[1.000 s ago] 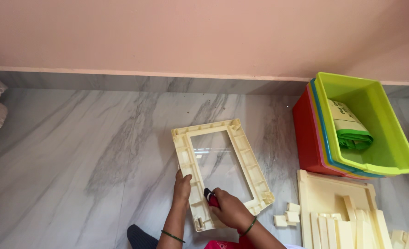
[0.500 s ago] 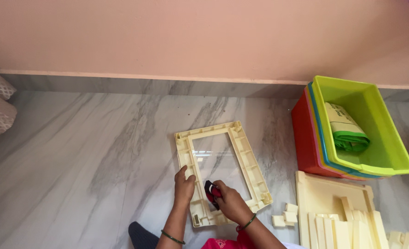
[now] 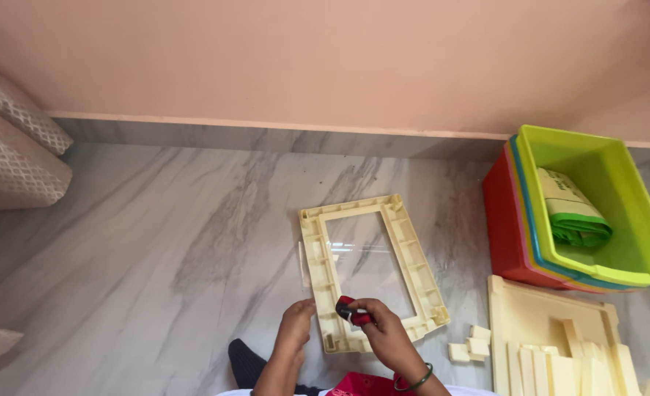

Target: The person assembles a rectangular plastic frame by inserting small plastic corner pieces into the frame slots. They then use a red cloth to wipe the frame surface.

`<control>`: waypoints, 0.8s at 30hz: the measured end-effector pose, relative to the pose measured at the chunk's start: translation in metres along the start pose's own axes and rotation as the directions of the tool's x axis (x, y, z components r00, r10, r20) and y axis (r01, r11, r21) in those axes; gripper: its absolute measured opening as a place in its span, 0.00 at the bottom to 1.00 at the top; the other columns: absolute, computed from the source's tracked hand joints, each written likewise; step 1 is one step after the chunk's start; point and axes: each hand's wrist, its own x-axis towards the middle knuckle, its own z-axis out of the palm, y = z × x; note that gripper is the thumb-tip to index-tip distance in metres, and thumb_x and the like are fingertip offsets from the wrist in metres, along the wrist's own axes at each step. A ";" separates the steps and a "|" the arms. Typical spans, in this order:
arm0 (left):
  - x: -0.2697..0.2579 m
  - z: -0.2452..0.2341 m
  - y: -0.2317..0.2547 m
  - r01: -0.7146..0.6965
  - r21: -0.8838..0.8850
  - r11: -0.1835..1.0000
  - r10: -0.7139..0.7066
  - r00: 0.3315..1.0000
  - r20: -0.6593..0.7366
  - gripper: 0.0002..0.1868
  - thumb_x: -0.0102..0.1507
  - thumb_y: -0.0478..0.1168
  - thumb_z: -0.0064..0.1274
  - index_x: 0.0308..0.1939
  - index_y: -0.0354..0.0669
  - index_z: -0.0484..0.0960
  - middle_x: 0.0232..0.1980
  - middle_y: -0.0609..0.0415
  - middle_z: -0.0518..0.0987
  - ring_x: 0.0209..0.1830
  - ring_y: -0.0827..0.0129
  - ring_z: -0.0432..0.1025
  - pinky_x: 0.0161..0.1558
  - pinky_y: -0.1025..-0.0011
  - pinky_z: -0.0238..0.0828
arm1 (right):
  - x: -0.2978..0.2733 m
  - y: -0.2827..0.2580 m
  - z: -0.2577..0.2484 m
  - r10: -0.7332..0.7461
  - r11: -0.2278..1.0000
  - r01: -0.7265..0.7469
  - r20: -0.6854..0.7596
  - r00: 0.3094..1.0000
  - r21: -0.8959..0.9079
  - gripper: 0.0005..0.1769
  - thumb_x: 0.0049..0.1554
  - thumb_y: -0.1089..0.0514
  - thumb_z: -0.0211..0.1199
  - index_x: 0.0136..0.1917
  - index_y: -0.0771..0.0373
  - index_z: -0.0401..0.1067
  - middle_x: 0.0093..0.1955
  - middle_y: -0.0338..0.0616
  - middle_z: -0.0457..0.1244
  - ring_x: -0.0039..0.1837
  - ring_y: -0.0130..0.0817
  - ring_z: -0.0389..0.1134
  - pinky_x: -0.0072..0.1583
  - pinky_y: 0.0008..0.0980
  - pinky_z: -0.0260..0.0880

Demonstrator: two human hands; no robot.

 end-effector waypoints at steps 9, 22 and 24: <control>0.027 0.020 0.005 -0.013 0.092 0.996 0.024 0.992 -0.120 0.32 0.69 0.59 0.38 0.55 0.36 0.85 0.52 0.44 0.85 0.52 0.58 0.77 0.52 0.62 0.70 | 0.041 0.009 0.044 -0.245 0.865 0.285 0.148 0.958 -0.414 0.31 0.47 0.75 0.53 0.65 0.64 0.69 0.70 0.53 0.59 0.70 0.51 0.63 0.68 0.44 0.65; 0.031 0.029 -0.007 -0.034 0.099 0.994 0.050 0.986 -0.161 0.36 0.71 0.60 0.32 0.44 0.32 0.86 0.40 0.45 0.85 0.40 0.57 0.79 0.44 0.60 0.73 | 0.049 0.028 0.062 -0.203 0.412 0.333 0.271 0.941 -0.848 0.29 0.53 0.60 0.62 0.68 0.59 0.66 0.69 0.41 0.63 0.63 0.44 0.62 0.59 0.46 0.58; 0.031 0.030 -0.008 -0.042 0.123 0.991 0.064 0.982 -0.176 0.37 0.71 0.61 0.32 0.43 0.32 0.85 0.40 0.46 0.85 0.40 0.57 0.78 0.44 0.60 0.71 | 0.051 0.031 0.062 -0.189 0.463 0.294 0.231 0.954 -0.836 0.24 0.56 0.60 0.61 0.66 0.57 0.68 0.63 0.40 0.67 0.59 0.43 0.63 0.58 0.46 0.59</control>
